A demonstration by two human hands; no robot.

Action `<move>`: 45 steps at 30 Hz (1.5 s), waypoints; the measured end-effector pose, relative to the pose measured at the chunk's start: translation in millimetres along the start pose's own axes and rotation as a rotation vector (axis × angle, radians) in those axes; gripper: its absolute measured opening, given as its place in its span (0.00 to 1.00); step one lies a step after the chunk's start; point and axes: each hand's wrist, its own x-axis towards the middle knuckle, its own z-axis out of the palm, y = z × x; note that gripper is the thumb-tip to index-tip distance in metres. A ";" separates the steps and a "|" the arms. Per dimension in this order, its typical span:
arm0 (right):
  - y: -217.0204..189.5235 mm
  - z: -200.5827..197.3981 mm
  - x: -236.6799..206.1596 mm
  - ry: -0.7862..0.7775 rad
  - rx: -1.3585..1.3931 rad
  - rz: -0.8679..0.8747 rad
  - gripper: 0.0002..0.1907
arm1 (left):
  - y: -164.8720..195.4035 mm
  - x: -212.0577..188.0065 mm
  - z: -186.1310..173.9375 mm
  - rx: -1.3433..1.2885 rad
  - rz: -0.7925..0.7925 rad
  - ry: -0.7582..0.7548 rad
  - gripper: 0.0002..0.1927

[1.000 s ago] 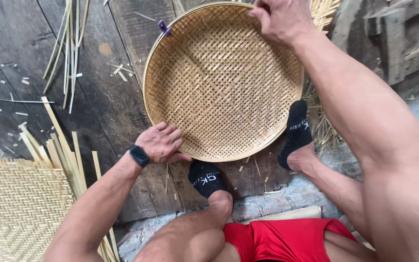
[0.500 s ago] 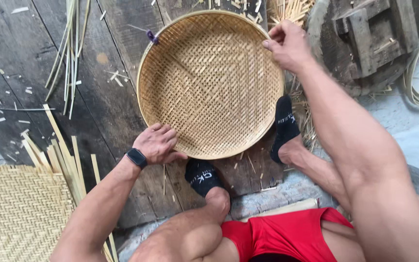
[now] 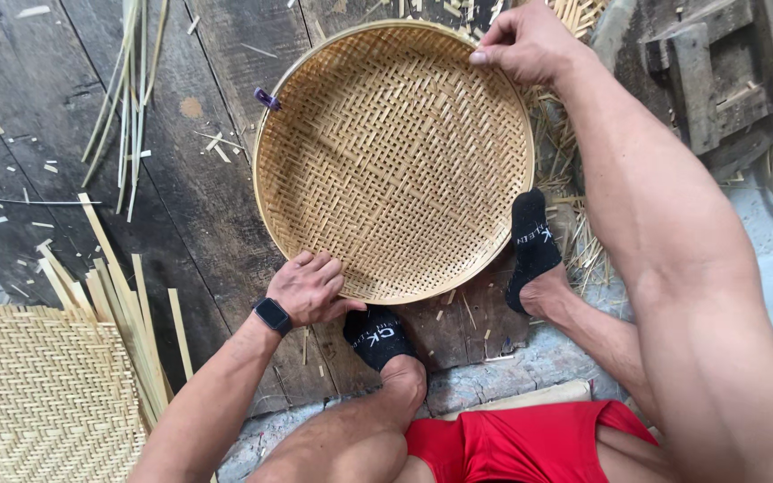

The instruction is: The person assembles a round woven basket by placing a pre-woven mat into a circular frame, securing it with clips, and trimming excess strands with shears. The person repeats the process for a second basket, using a wooden mold to press the frame and mat together before trimming.

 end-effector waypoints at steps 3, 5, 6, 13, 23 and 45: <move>3.0 9.5 -0.5 0.149 -0.012 0.006 0.13 | 1.3 1.4 -0.4 -0.016 -0.018 -0.080 0.30; 3.9 11.4 -11.0 0.202 -0.052 -0.020 0.11 | 3.6 1.9 -2.4 -0.009 -0.016 -0.020 0.30; 5.7 10.0 -19.1 0.229 -0.077 -0.029 0.11 | 5.1 2.1 -3.2 -0.012 -0.012 0.014 0.30; 48.8 10.2 -65.3 0.136 0.124 0.294 0.10 | 6.7 2.1 -2.8 0.028 -0.044 -0.013 0.30; 78.0 34.8 -95.2 0.317 -0.039 0.149 0.10 | 20.0 7.1 -11.2 0.026 -0.077 0.056 0.30; 54.3 205.9 -215.7 0.099 -0.192 -0.500 0.06 | 49.8 4.9 40.8 0.054 -0.203 0.302 0.22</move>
